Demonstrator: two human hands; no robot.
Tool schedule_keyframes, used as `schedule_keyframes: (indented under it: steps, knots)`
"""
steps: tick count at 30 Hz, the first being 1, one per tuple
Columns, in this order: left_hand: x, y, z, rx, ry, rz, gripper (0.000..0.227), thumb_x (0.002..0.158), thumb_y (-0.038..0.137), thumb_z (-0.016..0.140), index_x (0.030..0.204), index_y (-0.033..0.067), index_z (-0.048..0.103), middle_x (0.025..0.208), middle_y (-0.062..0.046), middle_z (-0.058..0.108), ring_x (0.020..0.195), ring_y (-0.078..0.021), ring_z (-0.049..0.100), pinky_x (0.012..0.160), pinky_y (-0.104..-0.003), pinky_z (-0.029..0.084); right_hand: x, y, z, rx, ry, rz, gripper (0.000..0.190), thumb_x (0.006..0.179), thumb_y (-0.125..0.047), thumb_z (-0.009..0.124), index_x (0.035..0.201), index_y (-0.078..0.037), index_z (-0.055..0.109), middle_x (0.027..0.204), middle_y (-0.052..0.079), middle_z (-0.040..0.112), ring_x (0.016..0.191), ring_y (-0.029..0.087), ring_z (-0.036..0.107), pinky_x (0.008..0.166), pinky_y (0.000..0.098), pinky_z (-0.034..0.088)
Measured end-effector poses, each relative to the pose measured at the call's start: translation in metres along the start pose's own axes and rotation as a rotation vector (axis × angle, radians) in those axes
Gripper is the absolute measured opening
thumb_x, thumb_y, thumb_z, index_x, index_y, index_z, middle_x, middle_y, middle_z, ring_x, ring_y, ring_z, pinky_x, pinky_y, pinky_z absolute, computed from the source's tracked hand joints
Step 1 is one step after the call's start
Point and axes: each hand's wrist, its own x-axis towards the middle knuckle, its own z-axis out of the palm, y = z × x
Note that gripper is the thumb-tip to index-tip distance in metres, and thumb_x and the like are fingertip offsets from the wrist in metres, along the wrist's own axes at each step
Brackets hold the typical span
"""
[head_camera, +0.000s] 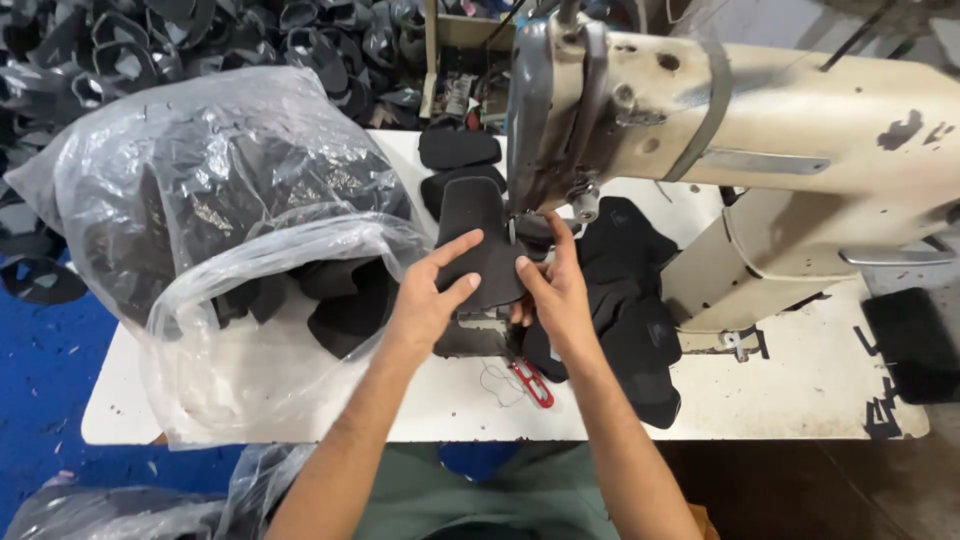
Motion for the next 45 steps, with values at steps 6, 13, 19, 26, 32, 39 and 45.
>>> schedule_keyframes:
  steps: [6,13,19,26,32,39,45]
  knots:
    - [0.017,0.003,-0.021,-0.031,-0.154,-0.016,0.048,0.087,-0.006,0.066,0.134,0.0036,0.065,0.126,-0.003,0.07,0.111,-0.0098,0.063,0.1,-0.025,0.049,-0.02,-0.017,-0.02,-0.291,0.025,-0.167,0.068,0.101,-0.008,0.056,0.159,-0.01,0.022,0.086,0.006,0.072,0.063,0.013,0.071,0.057,0.0257,0.056]
    - [0.03,0.011,-0.029,0.053,-0.203,-0.018,0.038,0.086,-0.006,0.069,0.123,0.004,0.071,0.115,-0.001,0.073,0.104,-0.0078,0.064,0.094,-0.025,0.052,-0.044,-0.067,-0.156,-1.13,0.875,-0.701,0.051,0.091,0.012,0.057,0.14,-0.002,0.053,0.149,0.014,0.054,0.145,0.032,0.049,0.123,0.0513,0.037]
    - [0.028,0.009,-0.03,0.102,-0.19,-0.023,0.038,0.087,-0.003,0.071,0.124,0.0049,0.072,0.114,-0.001,0.073,0.103,-0.0088,0.065,0.093,-0.025,0.052,-0.062,0.001,-0.22,-1.363,0.892,-0.713,0.069,0.091,0.015,0.061,0.152,-0.003,0.034,0.161,0.016,0.035,0.159,0.039,0.02,0.134,0.0584,0.022]
    - [0.029,0.001,-0.028,0.086,-0.19,-0.003,0.04,0.086,-0.005,0.07,0.125,0.0042,0.071,0.117,-0.001,0.073,0.107,-0.0089,0.065,0.096,-0.025,0.051,-0.044,-0.026,-0.234,-1.319,0.873,-0.61,0.082,0.083,0.016,0.055,0.157,-0.006,0.028,0.166,0.019,0.029,0.162,0.043,0.016,0.137,0.0598,0.018]
    - [0.046,0.001,-0.026,0.048,-0.155,-0.024,0.043,0.086,-0.004,0.07,0.129,0.0048,0.069,0.122,-0.002,0.072,0.109,-0.0088,0.064,0.098,-0.024,0.051,-0.039,-0.03,-0.233,-1.388,0.873,-0.724,0.087,0.076,0.013,0.056,0.153,-0.006,0.021,0.157,0.017,0.024,0.156,0.041,0.016,0.132,0.0579,0.024]
    - [0.05,-0.001,-0.017,0.143,-0.025,0.086,0.043,0.085,-0.001,0.074,0.127,0.0047,0.071,0.123,-0.004,0.072,0.109,-0.0115,0.065,0.098,-0.027,0.052,-0.045,-0.04,-0.227,-1.493,0.825,-0.706,0.084,0.074,0.014,0.052,0.151,-0.002,0.024,0.155,0.019,0.027,0.153,0.039,0.025,0.13,0.0561,0.036]
    - [0.024,0.012,-0.002,0.332,0.149,0.244,0.04,0.085,0.002,0.077,0.125,0.0034,0.071,0.121,-0.008,0.071,0.109,-0.0157,0.068,0.097,-0.028,0.053,-0.047,-0.035,-0.234,-1.529,0.828,-0.701,0.083,0.073,0.013,0.052,0.151,0.0,0.026,0.154,0.021,0.029,0.153,0.04,0.026,0.13,0.0552,0.035]
